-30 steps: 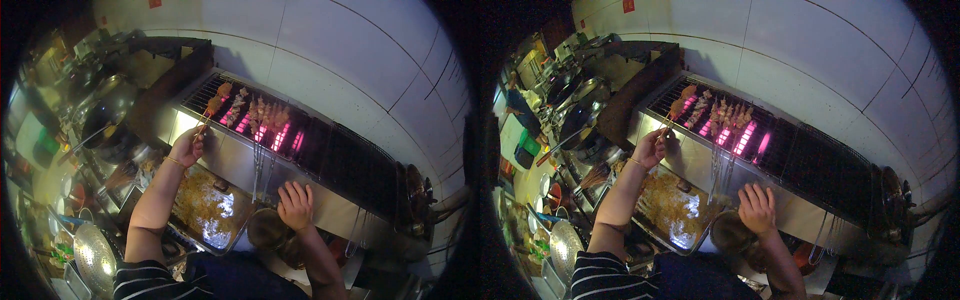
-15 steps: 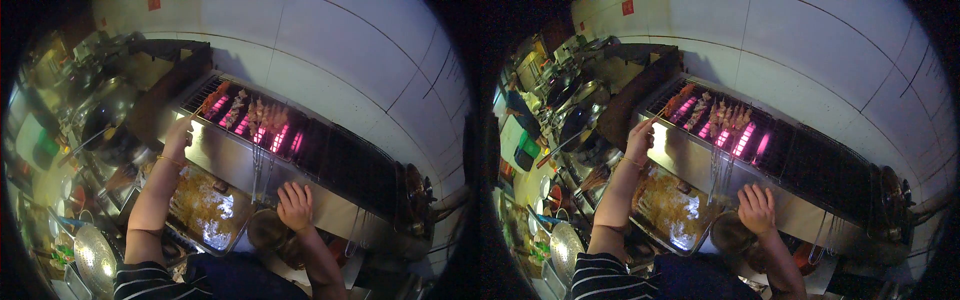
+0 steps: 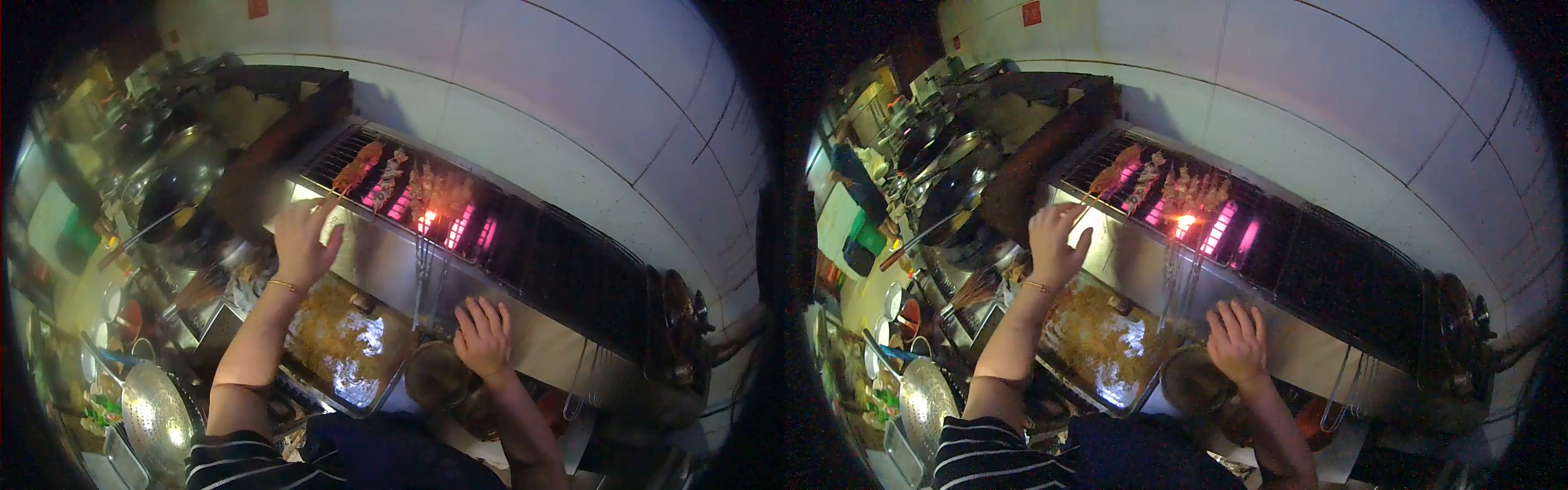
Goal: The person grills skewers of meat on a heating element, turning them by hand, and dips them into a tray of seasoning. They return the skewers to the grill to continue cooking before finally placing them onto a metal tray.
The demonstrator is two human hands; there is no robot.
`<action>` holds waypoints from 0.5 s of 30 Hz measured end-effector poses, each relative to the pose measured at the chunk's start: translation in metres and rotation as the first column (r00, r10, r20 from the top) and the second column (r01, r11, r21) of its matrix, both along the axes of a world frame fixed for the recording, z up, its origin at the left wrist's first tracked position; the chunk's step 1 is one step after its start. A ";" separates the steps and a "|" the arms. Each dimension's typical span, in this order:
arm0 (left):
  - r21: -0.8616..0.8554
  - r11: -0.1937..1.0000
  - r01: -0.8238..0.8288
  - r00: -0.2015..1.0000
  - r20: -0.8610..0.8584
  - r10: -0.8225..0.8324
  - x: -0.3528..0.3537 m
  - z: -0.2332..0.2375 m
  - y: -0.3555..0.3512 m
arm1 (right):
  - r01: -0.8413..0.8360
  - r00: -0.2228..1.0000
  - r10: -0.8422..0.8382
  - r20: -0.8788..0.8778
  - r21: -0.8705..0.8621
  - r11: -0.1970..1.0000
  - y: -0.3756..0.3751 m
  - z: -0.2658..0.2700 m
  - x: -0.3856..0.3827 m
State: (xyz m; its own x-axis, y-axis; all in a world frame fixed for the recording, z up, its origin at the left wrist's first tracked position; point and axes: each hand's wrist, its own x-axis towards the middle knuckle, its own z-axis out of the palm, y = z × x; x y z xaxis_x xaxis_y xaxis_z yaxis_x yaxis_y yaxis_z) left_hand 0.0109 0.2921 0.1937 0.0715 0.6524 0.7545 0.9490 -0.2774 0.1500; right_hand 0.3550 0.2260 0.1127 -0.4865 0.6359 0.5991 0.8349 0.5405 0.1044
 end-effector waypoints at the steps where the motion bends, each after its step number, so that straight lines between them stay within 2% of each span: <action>1: -0.033 0.999 0.041 0.999 -0.024 -0.041 0.004 0.000 -0.004 | -0.002 1.000 0.002 0.006 -0.004 1.000 0.000 -0.001 0.000; 2: -0.108 0.992 0.062 0.997 -0.035 -0.066 0.011 -0.003 -0.004 | -0.004 1.000 0.004 0.013 -0.007 1.000 0.000 -0.002 0.001; 5: -0.395 0.918 -0.022 0.996 0.072 0.054 0.032 -0.005 -0.001 | -0.007 1.000 0.007 0.022 -0.024 1.000 0.000 -0.001 0.001; 8: -0.468 0.879 -0.096 0.992 0.025 0.122 0.038 -0.011 0.008 | -0.003 1.000 0.004 0.024 -0.027 1.000 0.000 0.001 0.003; 11: -0.492 0.870 0.018 0.981 0.175 0.079 0.033 -0.028 0.024 | -0.001 1.000 0.002 0.025 -0.036 0.999 -0.001 0.002 0.002; 14: -0.344 0.879 0.331 0.806 0.587 -0.074 0.031 -0.043 0.034 | 0.004 1.000 -0.004 0.014 -0.020 1.000 -0.001 0.001 0.003; 15: -0.356 0.824 0.441 0.656 0.754 -0.025 0.031 -0.045 0.033 | 0.001 1.000 -0.001 0.009 -0.011 1.000 0.000 0.000 0.002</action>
State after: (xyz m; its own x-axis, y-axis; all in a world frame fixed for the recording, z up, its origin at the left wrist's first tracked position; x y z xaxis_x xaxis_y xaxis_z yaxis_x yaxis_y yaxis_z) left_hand 0.0418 0.3255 0.1490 -0.1281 0.9628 0.2381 0.4084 -0.1675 0.8973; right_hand 0.3573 0.2258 0.1127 -0.4910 0.6430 0.5877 0.8346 0.5406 0.1058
